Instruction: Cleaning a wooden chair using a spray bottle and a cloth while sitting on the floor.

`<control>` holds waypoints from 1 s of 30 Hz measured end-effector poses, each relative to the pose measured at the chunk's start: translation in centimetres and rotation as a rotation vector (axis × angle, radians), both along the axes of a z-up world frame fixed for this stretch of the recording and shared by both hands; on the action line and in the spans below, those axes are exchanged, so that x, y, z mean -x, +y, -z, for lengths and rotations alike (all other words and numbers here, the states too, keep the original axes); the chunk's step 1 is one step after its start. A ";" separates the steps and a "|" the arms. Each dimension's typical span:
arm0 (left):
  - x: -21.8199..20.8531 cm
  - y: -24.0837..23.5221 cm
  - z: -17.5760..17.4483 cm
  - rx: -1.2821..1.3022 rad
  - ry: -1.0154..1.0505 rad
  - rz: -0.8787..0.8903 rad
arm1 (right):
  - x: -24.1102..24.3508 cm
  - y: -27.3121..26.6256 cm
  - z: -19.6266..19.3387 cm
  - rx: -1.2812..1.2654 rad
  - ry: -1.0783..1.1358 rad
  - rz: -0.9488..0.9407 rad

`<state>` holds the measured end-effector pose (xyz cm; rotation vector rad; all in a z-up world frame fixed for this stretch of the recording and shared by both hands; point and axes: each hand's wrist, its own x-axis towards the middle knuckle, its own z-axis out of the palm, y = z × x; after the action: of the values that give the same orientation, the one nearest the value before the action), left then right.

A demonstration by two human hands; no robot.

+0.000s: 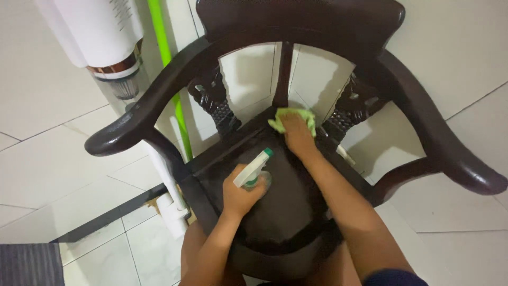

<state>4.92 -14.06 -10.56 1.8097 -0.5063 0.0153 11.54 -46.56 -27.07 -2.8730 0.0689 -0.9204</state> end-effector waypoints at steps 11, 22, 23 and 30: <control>-0.7 0.3 0.5 -0.007 -0.098 0.068 | 24.9 13.4 -9.5 -0.158 0.241 0.170; 0.1 -0.3 0.6 -0.024 -0.062 0.007 | 21.4 6.5 -9.4 -0.168 0.087 0.399; 0.1 -0.3 0.5 -0.004 -0.039 0.004 | 21.2 6.3 -9.6 -0.196 0.117 0.402; 0.1 -0.3 0.3 -0.016 0.027 0.008 | 30.6 15.7 -11.3 -0.052 0.509 0.578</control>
<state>4.86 -14.32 -10.83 1.8208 -0.4958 -0.0181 -19.04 -30.82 -15.81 -2.9970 0.9873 -0.1991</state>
